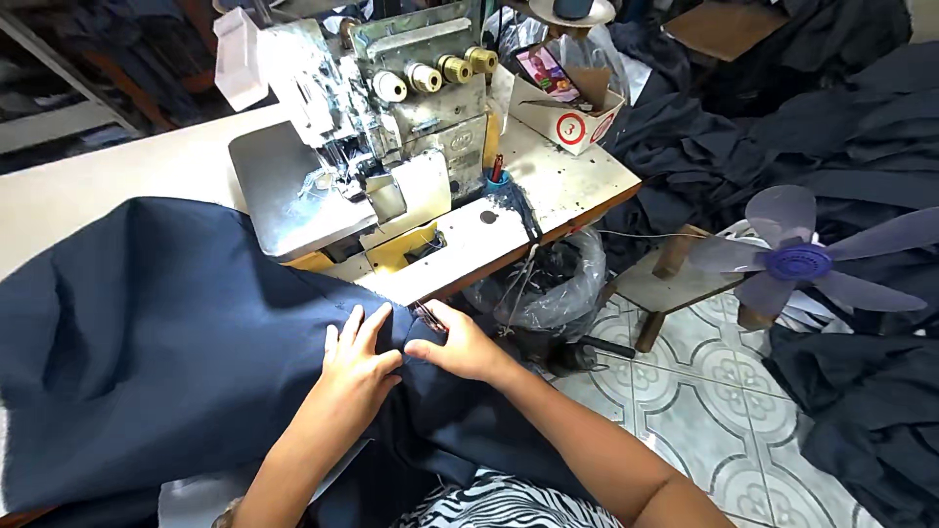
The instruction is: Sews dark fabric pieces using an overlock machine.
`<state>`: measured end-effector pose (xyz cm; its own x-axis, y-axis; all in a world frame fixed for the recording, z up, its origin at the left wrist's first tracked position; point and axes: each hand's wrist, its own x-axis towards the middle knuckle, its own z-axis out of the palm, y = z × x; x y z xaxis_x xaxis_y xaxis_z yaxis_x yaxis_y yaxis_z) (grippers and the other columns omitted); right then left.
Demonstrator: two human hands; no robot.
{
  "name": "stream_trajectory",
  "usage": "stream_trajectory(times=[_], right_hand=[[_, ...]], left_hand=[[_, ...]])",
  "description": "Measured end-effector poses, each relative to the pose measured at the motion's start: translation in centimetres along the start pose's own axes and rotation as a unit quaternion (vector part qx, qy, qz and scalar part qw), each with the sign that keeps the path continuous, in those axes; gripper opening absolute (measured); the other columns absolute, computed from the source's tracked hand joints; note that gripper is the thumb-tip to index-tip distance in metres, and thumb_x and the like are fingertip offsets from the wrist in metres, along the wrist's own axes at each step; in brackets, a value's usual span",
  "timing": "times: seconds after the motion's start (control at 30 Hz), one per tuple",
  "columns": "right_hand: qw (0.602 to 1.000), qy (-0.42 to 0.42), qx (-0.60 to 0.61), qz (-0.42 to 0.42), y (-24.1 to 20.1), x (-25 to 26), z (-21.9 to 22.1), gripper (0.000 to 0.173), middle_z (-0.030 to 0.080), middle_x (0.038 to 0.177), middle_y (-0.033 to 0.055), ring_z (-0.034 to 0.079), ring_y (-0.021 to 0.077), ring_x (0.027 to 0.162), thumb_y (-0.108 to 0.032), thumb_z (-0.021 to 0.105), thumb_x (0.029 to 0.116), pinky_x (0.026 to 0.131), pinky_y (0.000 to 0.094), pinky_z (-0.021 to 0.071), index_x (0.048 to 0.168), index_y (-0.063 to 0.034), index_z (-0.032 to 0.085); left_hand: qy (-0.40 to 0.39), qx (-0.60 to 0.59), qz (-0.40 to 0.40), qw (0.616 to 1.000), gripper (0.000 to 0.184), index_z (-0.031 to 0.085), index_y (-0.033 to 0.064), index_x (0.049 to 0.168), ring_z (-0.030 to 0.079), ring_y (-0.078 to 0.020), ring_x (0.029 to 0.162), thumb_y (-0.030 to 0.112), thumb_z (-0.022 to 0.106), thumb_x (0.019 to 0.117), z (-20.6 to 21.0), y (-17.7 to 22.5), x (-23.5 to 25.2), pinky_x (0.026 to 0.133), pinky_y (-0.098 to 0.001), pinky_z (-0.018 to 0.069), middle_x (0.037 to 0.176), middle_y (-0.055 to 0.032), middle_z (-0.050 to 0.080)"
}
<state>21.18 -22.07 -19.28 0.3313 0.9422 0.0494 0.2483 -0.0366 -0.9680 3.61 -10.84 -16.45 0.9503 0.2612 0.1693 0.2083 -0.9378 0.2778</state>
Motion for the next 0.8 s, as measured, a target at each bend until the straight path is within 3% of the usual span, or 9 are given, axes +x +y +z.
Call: stream_trajectory(times=[0.07,0.17,0.33,0.47,0.57,0.67,0.8], right_hand=[[1.0,0.008,0.003,0.005,0.2,0.1,0.3,0.037,0.071,0.107,0.0155,0.065,0.0126,0.098,-0.025,0.068,0.0972,0.09,0.0297,0.0513,0.12,0.0051,0.068],[1.0,0.015,-0.005,0.016,0.3,0.2,0.1,0.026,0.07,0.099,0.0123,0.063,0.0095,0.09,-0.017,0.064,0.0984,0.084,0.0273,0.05,0.112,0.0034,0.07],[0.999,-0.031,0.006,0.028,-0.6,0.7,-0.3,0.038,0.07,0.107,0.0127,0.062,0.0082,0.091,-0.019,0.069,0.0961,0.085,0.0254,0.0496,0.128,0.0018,0.065],[1.0,-0.024,-0.003,0.018,-0.4,0.8,0.0,0.023,0.069,0.095,0.01,0.061,0.0067,0.085,-0.014,0.065,0.095,0.079,0.0252,0.0499,0.11,0.0029,0.07],[1.0,-0.008,-0.006,0.012,-0.3,0.9,0.6,0.021,0.069,0.093,0.0108,0.062,0.0081,0.084,-0.01,0.062,0.0926,0.078,0.0268,0.0502,0.106,0.0041,0.07],[1.0,0.001,-0.001,0.022,-0.7,1.1,1.1,0.022,0.066,0.087,0.0078,0.059,0.006,0.079,-0.018,0.07,0.0942,0.074,0.0247,0.0478,0.1,0.0026,0.07],[1.0,-0.007,0.007,0.023,0.2,0.7,1.0,0.024,0.071,0.093,0.011,0.064,0.007,0.086,-0.018,0.067,0.0962,0.081,0.0266,0.0514,0.105,0.0039,0.072]], left_hand=[[0.004,-0.001,0.006,1.0,0.015,0.079,0.0103,0.091,0.041,-0.059,0.138,0.009,0.084,0.077,0.1,0.2,-0.1,0.101,-0.0842,0.0291,0.149,-0.0279,0.05],[0.009,0.001,0.009,1.0,0.013,0.078,0.0094,0.089,0.042,-0.0579,0.139,0.009,0.084,0.0768,0.2,0.4,-0.2,0.101,-0.084,0.03,0.149,-0.0271,0.051],[0.021,0.013,0.008,1.0,0.013,0.077,0.0093,0.086,0.042,-0.058,0.138,0.009,0.084,0.0755,0.5,0.5,-0.2,0.1,-0.0844,0.0297,0.149,-0.0272,0.051],[0.023,0.01,0.01,1.0,0.011,0.076,0.009,0.085,0.043,-0.0574,0.138,0.009,0.084,0.0762,0.5,0.4,-0.3,0.101,-0.0838,0.0298,0.149,-0.0267,0.051],[0.025,0.01,0.014,1.0,0.01,0.076,0.0094,0.084,0.043,-0.0573,0.139,0.01,0.083,0.0767,0.6,0.3,-0.4,0.101,-0.083,0.0303,0.15,-0.026,0.051],[0.022,0.008,0.017,1.0,0.011,0.077,0.0095,0.086,0.042,-0.057,0.139,0.01,0.083,0.0773,0.6,0.2,-0.5,0.101,-0.0832,0.0308,0.15,-0.0263,0.051],[0.023,-0.001,0.017,1.0,0.009,0.076,0.0086,0.086,0.043,-0.0551,0.14,0.01,0.082,0.079,0.4,0.1,-0.6,0.103,-0.0824,0.0301,0.15,-0.025,0.051]])
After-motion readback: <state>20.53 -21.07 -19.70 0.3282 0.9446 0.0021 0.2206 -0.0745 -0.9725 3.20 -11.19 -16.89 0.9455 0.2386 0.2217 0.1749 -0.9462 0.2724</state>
